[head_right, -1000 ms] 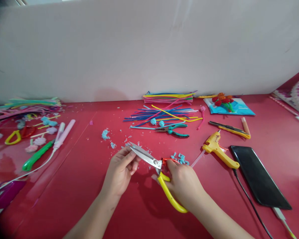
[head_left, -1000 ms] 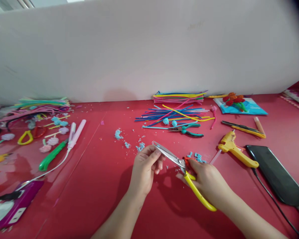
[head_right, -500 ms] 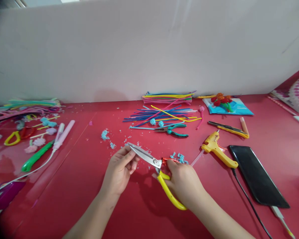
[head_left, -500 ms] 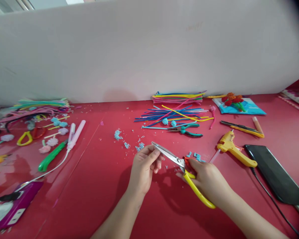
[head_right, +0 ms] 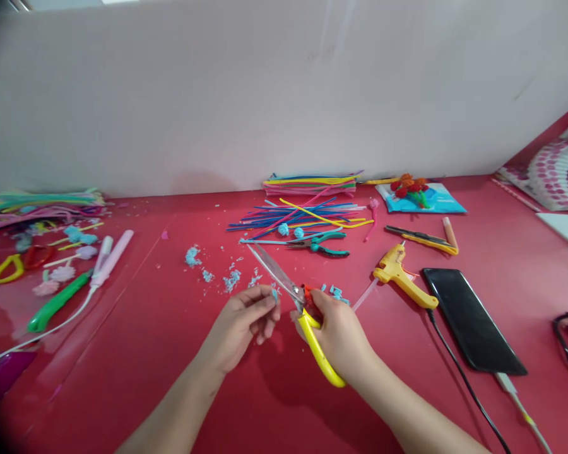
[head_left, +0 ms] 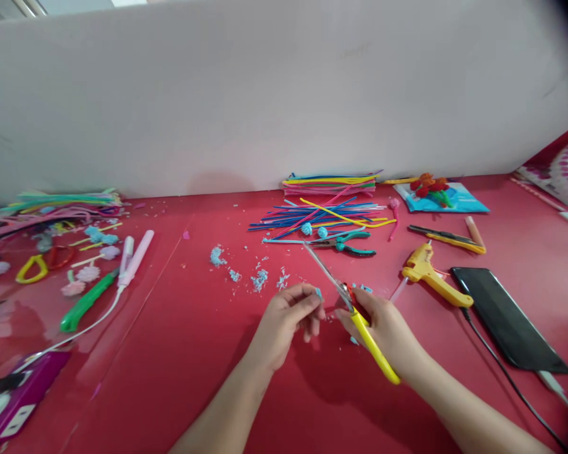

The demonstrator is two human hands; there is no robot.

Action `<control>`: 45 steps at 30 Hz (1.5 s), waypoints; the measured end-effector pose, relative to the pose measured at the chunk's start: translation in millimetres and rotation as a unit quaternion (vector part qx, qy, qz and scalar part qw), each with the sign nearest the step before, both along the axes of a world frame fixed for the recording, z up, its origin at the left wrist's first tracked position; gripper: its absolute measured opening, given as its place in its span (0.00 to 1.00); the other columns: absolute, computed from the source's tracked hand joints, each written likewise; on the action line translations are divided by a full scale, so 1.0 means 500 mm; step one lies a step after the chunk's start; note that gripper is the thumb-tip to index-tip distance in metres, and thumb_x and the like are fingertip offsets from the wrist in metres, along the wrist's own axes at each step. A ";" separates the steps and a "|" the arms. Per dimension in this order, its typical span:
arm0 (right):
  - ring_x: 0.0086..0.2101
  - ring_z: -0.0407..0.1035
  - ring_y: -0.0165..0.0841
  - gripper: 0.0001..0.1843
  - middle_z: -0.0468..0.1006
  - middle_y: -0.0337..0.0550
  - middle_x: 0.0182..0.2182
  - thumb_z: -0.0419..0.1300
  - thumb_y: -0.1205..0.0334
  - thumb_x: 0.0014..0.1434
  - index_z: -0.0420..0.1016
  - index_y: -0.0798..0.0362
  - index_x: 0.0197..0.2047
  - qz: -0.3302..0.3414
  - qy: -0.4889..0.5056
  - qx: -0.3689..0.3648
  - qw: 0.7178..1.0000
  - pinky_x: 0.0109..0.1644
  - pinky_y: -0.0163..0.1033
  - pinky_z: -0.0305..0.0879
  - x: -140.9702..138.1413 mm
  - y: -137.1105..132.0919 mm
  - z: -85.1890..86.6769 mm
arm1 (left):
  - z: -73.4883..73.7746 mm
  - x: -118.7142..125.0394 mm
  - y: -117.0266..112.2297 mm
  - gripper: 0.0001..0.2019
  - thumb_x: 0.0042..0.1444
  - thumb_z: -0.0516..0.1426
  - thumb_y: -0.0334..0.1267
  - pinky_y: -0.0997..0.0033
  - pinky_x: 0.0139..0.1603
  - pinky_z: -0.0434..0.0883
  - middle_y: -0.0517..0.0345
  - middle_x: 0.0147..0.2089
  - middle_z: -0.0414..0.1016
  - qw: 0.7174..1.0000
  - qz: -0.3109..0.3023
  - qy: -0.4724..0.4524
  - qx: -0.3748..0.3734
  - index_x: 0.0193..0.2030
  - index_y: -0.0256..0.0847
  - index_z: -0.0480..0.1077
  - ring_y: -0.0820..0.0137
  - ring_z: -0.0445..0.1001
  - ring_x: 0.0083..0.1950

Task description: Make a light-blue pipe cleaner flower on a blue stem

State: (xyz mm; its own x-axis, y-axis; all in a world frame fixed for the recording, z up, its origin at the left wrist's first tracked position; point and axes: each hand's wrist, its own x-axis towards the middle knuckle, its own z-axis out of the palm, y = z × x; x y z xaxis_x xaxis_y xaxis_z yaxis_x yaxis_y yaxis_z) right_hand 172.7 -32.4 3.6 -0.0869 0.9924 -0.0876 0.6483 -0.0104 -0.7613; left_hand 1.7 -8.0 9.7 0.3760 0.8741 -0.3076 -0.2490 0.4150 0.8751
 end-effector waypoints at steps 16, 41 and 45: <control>0.21 0.54 0.25 0.05 0.59 0.31 0.19 0.53 0.63 0.50 0.61 0.53 0.25 0.018 0.199 -0.073 0.977 0.24 0.30 0.52 -0.006 -0.003 -0.006 | 0.001 0.001 -0.007 0.09 0.51 0.57 0.41 0.80 0.19 0.60 0.61 0.21 0.67 0.975 -0.174 0.138 0.021 0.29 0.36 0.68 0.78 0.64 0.19; 0.22 0.66 0.32 0.14 0.69 0.37 0.20 0.57 0.48 0.50 0.61 0.50 0.29 0.021 -0.171 0.047 0.984 0.24 0.33 0.49 0.002 0.000 0.010 | 0.008 -0.011 0.008 0.07 0.50 0.59 0.38 0.81 0.17 0.59 0.62 0.24 0.69 0.983 0.163 0.043 0.074 0.30 0.37 0.67 0.79 0.64 0.19; 0.25 0.69 0.35 0.15 0.73 0.40 0.23 0.54 0.46 0.53 0.62 0.50 0.31 0.048 -0.194 0.047 0.979 0.25 0.34 0.51 -0.005 -0.005 0.001 | 0.007 -0.011 0.007 0.07 0.51 0.59 0.38 0.83 0.17 0.58 0.65 0.20 0.66 0.979 0.183 0.011 0.089 0.29 0.37 0.67 0.81 0.63 0.19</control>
